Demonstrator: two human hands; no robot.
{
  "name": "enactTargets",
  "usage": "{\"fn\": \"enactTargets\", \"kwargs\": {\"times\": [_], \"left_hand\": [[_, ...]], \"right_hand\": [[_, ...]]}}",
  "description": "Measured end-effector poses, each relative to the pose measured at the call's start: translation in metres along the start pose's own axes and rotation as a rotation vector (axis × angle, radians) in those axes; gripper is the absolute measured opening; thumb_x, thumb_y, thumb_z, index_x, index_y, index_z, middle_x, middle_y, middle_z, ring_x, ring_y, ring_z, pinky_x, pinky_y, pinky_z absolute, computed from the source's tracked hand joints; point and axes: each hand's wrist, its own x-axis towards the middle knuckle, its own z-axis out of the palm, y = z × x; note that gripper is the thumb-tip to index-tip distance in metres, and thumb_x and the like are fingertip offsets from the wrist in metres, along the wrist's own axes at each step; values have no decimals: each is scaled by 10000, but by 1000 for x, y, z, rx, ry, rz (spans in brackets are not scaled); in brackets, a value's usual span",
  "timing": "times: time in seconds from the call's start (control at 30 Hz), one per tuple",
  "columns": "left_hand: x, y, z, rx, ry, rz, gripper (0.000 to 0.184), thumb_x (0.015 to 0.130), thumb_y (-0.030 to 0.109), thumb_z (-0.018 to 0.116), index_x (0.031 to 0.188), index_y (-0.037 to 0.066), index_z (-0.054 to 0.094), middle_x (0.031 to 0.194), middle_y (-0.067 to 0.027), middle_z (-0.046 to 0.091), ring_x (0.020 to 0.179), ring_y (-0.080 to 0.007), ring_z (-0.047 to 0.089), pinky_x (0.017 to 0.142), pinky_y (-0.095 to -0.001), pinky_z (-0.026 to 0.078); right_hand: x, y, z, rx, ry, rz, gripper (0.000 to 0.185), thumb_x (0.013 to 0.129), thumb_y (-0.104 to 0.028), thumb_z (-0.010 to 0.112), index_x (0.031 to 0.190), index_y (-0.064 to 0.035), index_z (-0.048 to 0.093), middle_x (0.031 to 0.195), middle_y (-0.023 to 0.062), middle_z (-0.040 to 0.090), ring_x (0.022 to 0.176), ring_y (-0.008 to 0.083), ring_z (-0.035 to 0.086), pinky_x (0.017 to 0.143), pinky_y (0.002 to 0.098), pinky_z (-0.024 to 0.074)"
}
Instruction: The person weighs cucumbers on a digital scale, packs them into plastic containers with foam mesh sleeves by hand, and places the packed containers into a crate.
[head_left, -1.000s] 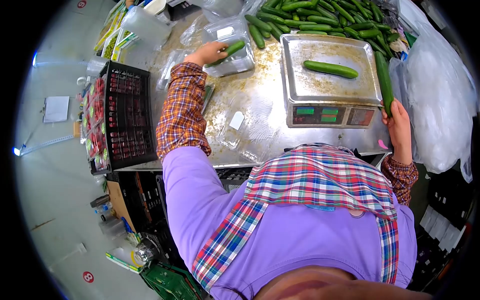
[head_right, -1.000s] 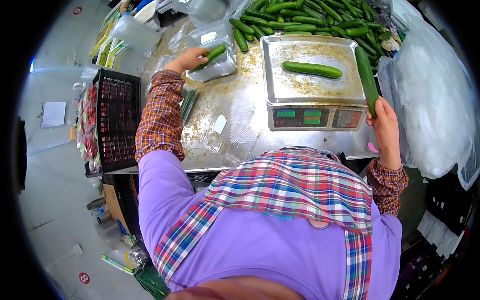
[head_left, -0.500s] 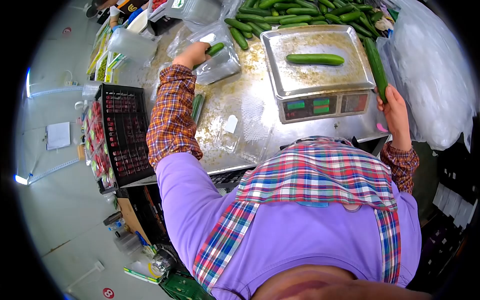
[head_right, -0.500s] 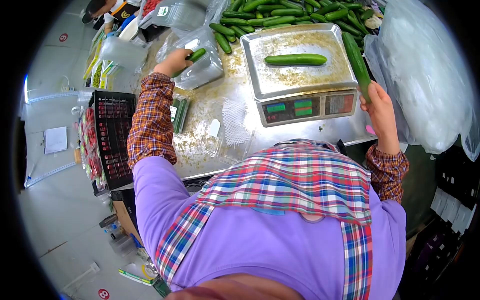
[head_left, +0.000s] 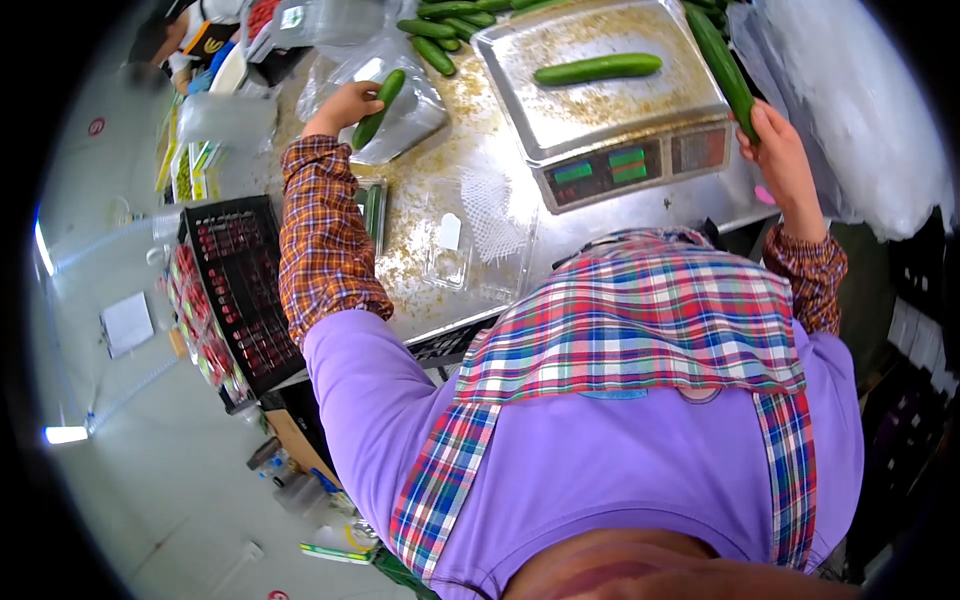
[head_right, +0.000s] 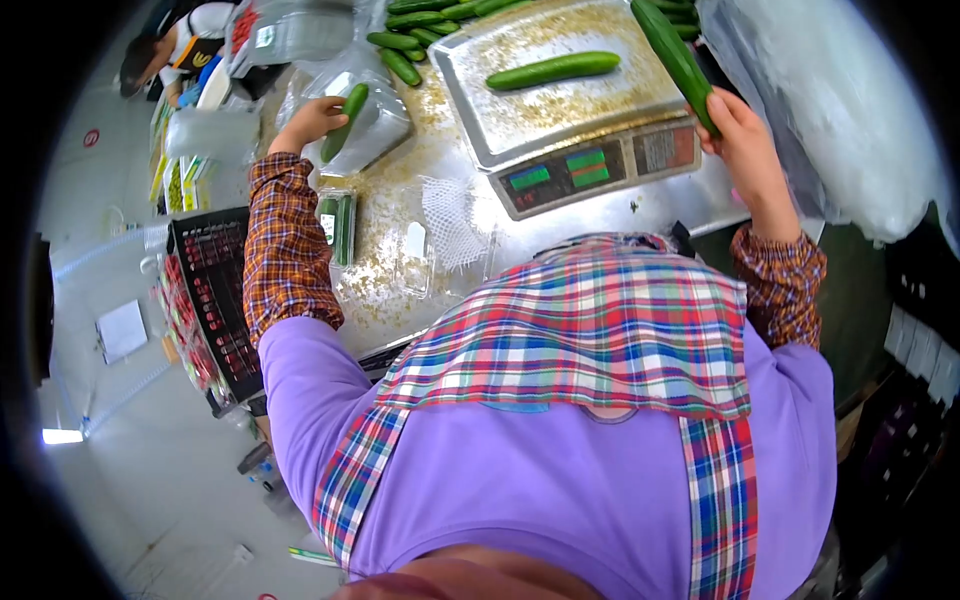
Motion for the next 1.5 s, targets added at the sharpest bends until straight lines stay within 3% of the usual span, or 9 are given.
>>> {"fn": "enactTargets", "kwargs": {"times": [0.27,0.37,0.73,0.97,1.07,1.17,1.27,1.4,1.5], "left_hand": [[9,13,-4,183,-102,-75,434,788,142,686,1187,13,572,1030,-143,663,914,-242,637,800,-341,490],[2,29,-2,122,-79,-117,443,778,138,696,1182,4,574,1027,-137,663,911,-235,635,796,-329,491],[-14,23,5,74,-33,-38,418,778,166,698,1152,8,600,1021,-138,665,909,-219,633,807,-321,481],[-17,34,1,352,-127,113,404,746,149,672,1123,17,611,1008,-186,658,930,-276,639,805,-348,479],[-10,35,5,435,-143,37,507,748,195,676,1213,32,553,1102,-191,627,1012,-292,609,869,-357,456],[-29,40,16,116,-20,38,623,762,245,676,1302,23,460,1212,-209,564,1115,-312,551,939,-353,417],[-51,65,25,217,49,95,704,773,281,688,1345,1,388,1282,-228,503,1179,-320,501,984,-342,382],[-24,12,40,-207,195,73,660,756,307,719,1278,-7,467,1177,-220,576,1088,-324,561,910,-361,433],[-38,31,32,239,149,75,532,735,242,720,1184,10,553,1084,-212,618,1012,-344,590,859,-386,456]], "right_hand": [[0,6,-7,-52,-26,-13,325,979,-255,434,1173,-6,512,929,-5,546,697,52,423,606,189,359],[-1,2,1,-84,51,-36,329,949,-341,491,1042,-34,564,711,-33,471,629,43,408,578,183,355],[5,-2,1,-70,51,-54,366,949,-313,500,1151,-9,528,739,-24,485,639,49,424,590,185,372],[6,1,-9,-48,26,-5,350,963,-261,473,1194,-1,509,838,-19,517,671,51,427,595,185,357],[7,3,-13,-30,26,-5,334,971,-237,456,1201,-2,510,891,-19,538,687,47,428,599,186,354],[5,1,-11,-34,59,-4,331,970,-231,456,1202,-1,511,903,-17,543,685,47,431,598,188,357],[6,2,-11,-32,72,-5,336,962,-233,474,1198,2,514,868,-15,537,677,52,440,598,190,365],[8,-2,-5,-42,87,-18,378,940,-254,526,1200,19,498,792,-7,518,681,62,474,599,197,396],[8,-7,-2,-33,17,-36,385,940,-254,529,1205,22,487,787,-2,519,680,60,480,602,199,405]]}}
